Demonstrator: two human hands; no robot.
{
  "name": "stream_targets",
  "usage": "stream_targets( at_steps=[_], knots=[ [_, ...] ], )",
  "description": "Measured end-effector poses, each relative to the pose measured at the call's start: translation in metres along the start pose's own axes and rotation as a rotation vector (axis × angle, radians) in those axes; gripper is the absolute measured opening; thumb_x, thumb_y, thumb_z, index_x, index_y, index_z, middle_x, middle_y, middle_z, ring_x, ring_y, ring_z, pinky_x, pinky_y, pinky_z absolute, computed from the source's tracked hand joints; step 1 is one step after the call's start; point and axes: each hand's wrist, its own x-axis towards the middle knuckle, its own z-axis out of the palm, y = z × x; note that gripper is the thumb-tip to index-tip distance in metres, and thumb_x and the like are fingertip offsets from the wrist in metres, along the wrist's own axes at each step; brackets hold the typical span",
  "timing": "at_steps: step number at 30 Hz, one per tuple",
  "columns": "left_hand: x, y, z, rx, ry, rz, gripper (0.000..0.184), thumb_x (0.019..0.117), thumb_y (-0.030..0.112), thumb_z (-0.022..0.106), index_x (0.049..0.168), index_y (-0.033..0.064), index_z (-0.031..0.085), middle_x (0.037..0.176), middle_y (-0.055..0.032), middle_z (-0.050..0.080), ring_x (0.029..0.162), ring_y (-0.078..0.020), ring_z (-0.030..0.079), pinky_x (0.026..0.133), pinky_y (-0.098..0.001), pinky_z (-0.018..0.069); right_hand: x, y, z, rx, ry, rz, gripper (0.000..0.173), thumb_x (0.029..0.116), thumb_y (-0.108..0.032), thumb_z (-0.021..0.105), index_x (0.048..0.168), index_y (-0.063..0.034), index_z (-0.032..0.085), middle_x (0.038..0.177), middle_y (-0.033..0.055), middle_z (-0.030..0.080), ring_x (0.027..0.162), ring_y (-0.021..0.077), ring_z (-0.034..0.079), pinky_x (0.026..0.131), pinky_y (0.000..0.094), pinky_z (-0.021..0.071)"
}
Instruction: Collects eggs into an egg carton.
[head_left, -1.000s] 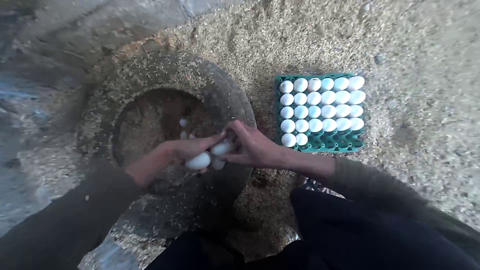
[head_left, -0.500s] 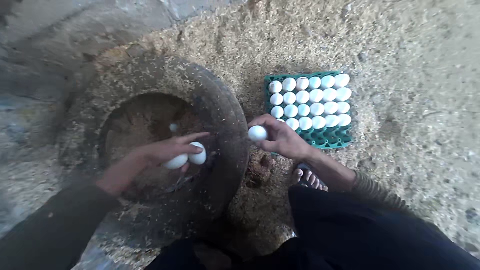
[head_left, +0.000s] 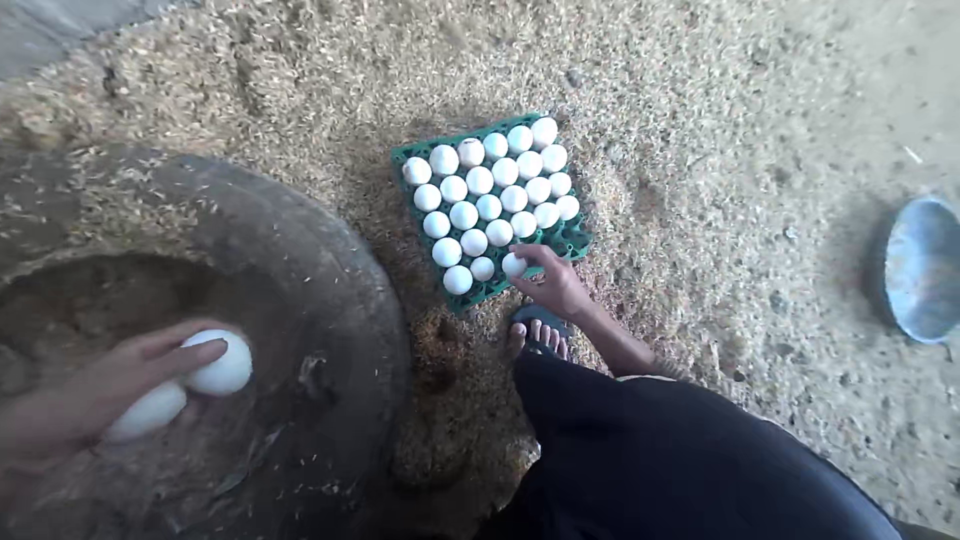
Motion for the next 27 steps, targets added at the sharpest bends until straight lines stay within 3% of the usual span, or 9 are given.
stream_targets(
  at_steps=[5,8,10,12,16,18,19,22,27],
  knots=[
    [0.015,0.089,0.062,0.25,-0.072,0.215,0.026,0.1008,0.03,0.056,0.12,0.0124,0.061,0.086,-0.0009,0.068,0.063,-0.0079,0.064,0.055,-0.0249,0.0558,0.002,0.003,-0.003,-0.075,0.246,-0.078,0.016,0.0941,-0.001,0.066,0.107,0.0048,0.073,0.11,0.0169,0.074,0.102,0.0246,0.073,0.091,0.0386,0.0606],
    [0.034,0.134,0.115,0.525,-0.052,0.411,0.044,0.0932,0.044,0.07,0.123,0.0127,0.065,0.092,-0.0104,0.069,0.078,-0.0231,0.066,0.071,-0.0491,0.0548,0.002,0.001,-0.027,-0.013,0.384,0.151,0.02,0.1,-0.01,0.064,0.114,0.0044,0.068,0.092,0.0127,0.075,0.077,0.0174,0.073,0.074,0.0366,0.0626],
    [0.053,0.154,0.154,0.649,-0.033,0.59,0.054,0.0903,0.053,0.071,0.124,0.012,0.066,0.093,-0.0144,0.071,0.083,-0.0319,0.069,0.074,-0.0591,0.0538,-0.001,0.006,-0.042,-0.019,0.478,0.287,0.025,0.1039,-0.019,0.06,0.118,0.001,0.066,0.069,0.0074,0.066,0.053,0.0125,0.058,0.053,0.0335,0.0525],
    [0.076,0.172,0.19,0.741,-0.028,0.698,0.055,0.0926,0.053,0.068,0.127,0.0108,0.064,0.098,-0.0166,0.071,0.089,-0.0366,0.07,0.077,-0.0618,0.054,-0.004,0.012,-0.057,-0.016,0.506,0.397,0.026,0.1058,-0.019,0.055,0.122,-0.0017,0.064,0.063,0.0039,0.057,0.048,0.0097,0.046,0.049,0.031,0.0447],
    [0.116,0.192,0.257,0.943,0.105,0.925,0.049,0.0953,0.047,0.067,0.129,0.0113,0.067,0.095,-0.0191,0.069,0.078,-0.0391,0.07,0.065,-0.0562,0.055,-0.024,0.037,-0.087,-0.052,0.587,0.639,0.031,0.0933,-0.005,0.064,0.124,-0.0023,0.062,0.081,0.0094,0.06,0.066,0.0182,0.055,0.061,0.0382,0.0487],
    [0.13,0.196,0.279,1.032,0.129,0.978,0.042,0.0956,0.041,0.068,0.128,0.0132,0.068,0.095,-0.0201,0.069,0.078,-0.0391,0.069,0.066,-0.0539,0.0542,-0.035,0.053,-0.106,-0.027,0.556,0.717,0.053,0.0915,-0.002,0.066,0.141,-0.0028,0.048,0.124,0.0188,0.062,0.104,0.0294,0.066,0.086,0.0477,0.0577],
    [0.135,0.199,0.287,1.085,0.11,0.952,0.041,0.0969,0.039,0.067,0.129,0.0144,0.067,0.097,-0.02,0.069,0.081,-0.0389,0.069,0.069,-0.053,0.0535,-0.038,0.057,-0.113,0.015,0.554,0.744,0.055,0.0951,-0.004,0.064,0.146,-0.0056,0.043,0.135,0.0169,0.06,0.108,0.0279,0.068,0.088,0.0469,0.0593],
    [0.142,0.207,0.298,1.218,0.049,0.799,0.04,0.1001,0.036,0.063,0.135,0.0162,0.063,0.106,-0.0193,0.067,0.092,-0.038,0.068,0.078,-0.0518,0.0512,-0.035,0.058,-0.121,0.053,0.618,0.744,0.031,0.1072,-0.023,0.055,0.133,-0.005,0.056,0.084,0.0108,0.07,0.06,0.0187,0.065,0.057,0.0387,0.057],
    [0.156,0.202,0.309,1.002,0.347,1.216,0.034,0.0857,0.037,0.08,0.1,0.007,0.073,0.086,-0.0169,0.067,0.076,-0.0346,0.068,0.064,-0.0492,0.0519,-0.032,0.065,-0.108,-0.039,0.628,0.547,0.023,0.1044,-0.018,0.056,0.121,-0.0033,0.064,0.061,0.0027,0.056,0.047,0.0097,0.046,0.048,0.0307,0.0444]
  ],
)
